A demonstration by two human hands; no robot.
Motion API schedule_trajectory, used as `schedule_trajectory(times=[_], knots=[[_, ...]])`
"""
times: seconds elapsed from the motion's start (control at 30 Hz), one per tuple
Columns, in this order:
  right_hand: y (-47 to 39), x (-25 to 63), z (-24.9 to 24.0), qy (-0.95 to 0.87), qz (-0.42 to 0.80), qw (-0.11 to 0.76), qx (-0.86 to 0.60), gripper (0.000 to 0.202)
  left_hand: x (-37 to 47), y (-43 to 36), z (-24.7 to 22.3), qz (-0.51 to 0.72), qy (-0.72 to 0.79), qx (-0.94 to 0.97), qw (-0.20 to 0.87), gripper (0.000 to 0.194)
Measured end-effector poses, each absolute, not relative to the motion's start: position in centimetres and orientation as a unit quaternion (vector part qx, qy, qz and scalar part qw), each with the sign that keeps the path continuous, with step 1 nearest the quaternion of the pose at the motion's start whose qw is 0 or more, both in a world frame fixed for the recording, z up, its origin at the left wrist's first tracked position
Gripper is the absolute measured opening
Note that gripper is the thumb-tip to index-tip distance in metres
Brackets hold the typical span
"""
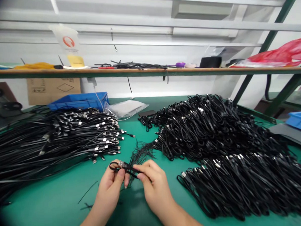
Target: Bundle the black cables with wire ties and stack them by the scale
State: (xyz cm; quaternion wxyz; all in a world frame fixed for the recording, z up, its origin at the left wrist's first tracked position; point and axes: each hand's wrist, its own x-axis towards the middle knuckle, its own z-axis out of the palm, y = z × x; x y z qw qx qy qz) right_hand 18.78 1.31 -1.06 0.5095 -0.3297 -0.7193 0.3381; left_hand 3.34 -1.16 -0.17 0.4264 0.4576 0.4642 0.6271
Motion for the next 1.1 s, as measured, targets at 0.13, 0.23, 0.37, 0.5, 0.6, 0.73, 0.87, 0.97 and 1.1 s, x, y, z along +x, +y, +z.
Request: schedule_trajectory(times=[0.13, 0.23, 0.37, 0.5, 0.6, 0.73, 0.87, 0.97, 1.1], knots=[[1.0, 18.6, -1.1, -0.687, 0.336, 0.542, -0.348, 0.012, 3.2, -1.4, 0.2, 0.63, 0.463, 0.452, 0.43, 0.041], [0.9, 18.6, -1.0, -0.7, 0.315, 0.549, -0.33, 0.01, 3.1, -1.7, 0.3, 0.631, 0.457, 0.447, 0.439, 0.042], [0.8, 18.6, -0.9, -0.711, 0.317, 0.539, -0.322, 0.011, 3.2, -1.9, 0.2, 0.625, 0.449, 0.456, 0.447, 0.043], [0.8, 18.6, -0.7, -0.718, 0.32, 0.527, -0.323, 0.011, 3.4, -1.9, 0.1, 0.627, 0.436, 0.464, 0.449, 0.042], [0.6, 18.5, -0.6, -0.73, 0.317, 0.512, -0.322, 0.013, 3.4, -1.9, 0.2, 0.619, 0.443, 0.467, 0.45, 0.04], [0.6, 18.6, -0.5, -0.745, 0.311, 0.499, -0.316, 0.015, 3.1, -1.7, 0.3, 0.601, 0.443, 0.477, 0.464, 0.034], [1.0, 18.7, -0.6, -0.734, 0.348, 0.488, -0.32, 0.012, 2.8, -1.6, 0.4, 0.594, 0.421, 0.482, 0.488, 0.03], [1.3, 18.6, -0.5, -0.652, 0.507, 0.479, -0.296, 0.011, 2.9, -1.7, 0.4, 0.599, 0.413, 0.474, 0.496, 0.031], [1.2, 18.5, -0.1, -0.458, 0.744, 0.409, -0.264, 0.031, 3.0, -1.8, 0.4, 0.583, 0.399, 0.477, 0.523, 0.032]])
